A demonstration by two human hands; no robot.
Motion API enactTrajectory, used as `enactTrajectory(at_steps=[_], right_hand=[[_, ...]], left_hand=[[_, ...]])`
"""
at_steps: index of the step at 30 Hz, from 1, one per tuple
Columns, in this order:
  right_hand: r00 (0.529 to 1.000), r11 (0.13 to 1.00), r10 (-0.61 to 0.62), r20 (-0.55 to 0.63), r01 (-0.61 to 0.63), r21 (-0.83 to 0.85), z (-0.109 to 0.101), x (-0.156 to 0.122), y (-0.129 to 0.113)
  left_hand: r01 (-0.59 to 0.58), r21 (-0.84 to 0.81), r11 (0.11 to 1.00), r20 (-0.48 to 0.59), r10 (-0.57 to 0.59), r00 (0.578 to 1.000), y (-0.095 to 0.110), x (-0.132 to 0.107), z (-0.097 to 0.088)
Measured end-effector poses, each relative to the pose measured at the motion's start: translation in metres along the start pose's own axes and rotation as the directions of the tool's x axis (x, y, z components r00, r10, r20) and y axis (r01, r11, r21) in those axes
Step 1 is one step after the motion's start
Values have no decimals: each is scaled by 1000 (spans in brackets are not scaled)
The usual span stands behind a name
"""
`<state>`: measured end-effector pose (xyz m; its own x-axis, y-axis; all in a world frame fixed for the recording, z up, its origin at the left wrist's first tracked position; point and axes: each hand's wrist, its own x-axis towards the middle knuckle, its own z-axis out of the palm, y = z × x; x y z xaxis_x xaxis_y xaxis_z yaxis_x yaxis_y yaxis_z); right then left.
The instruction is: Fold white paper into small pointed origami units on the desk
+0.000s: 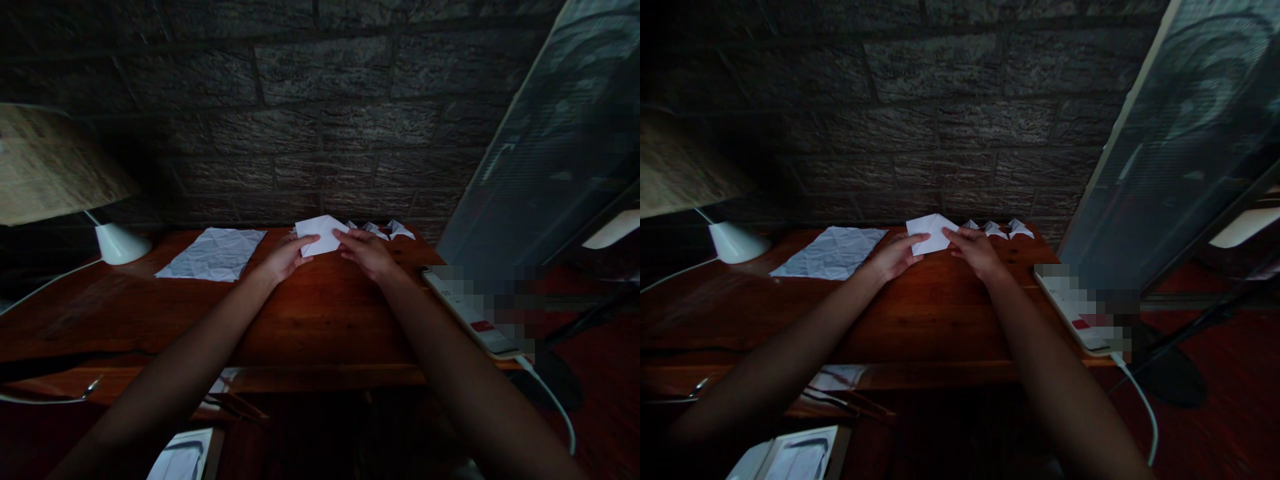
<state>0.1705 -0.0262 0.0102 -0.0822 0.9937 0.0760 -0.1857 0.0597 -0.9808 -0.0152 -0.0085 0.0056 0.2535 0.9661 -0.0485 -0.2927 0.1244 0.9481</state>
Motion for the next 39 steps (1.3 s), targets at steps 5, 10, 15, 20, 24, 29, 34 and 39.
enactTrajectory(at_steps=[5, 10, 15, 20, 24, 29, 34, 39], right_hand=[[996, 982, 90, 23, -93, 164, 1, -1, -4], [995, 987, 70, -74, -59, 147, 2, 1, -3], [983, 996, -87, -160, 87, -4, 1, 5, 2], [949, 966, -238, -209, 210, -148, -1, 9, 8], [967, 978, -196, -163, 181, -100, -1, 6, 5], [992, 982, -121, 23, 123, -146, -1, 2, 3], [990, 968, -130, 61, 140, -208, -6, 5, 7], [989, 953, -132, 63, 144, -268, -6, 5, 7]], left_hand=[[74, -45, 996, 51, -72, 996, 1, 0, 1], [129, -67, 989, 87, -123, 989, 3, -5, 2], [57, -8, 998, 55, -57, 997, 3, -5, 4], [34, 30, 999, 33, -35, 999, 1, -4, 7], [-7, -10, 1000, 16, 7, 1000, -1, -3, 8], [-38, -100, 994, -35, 34, 999, -2, 0, 3], [-28, -60, 998, -13, 27, 1000, -2, 1, 1], [-145, -28, 989, -32, 144, 989, -1, 3, -3]])
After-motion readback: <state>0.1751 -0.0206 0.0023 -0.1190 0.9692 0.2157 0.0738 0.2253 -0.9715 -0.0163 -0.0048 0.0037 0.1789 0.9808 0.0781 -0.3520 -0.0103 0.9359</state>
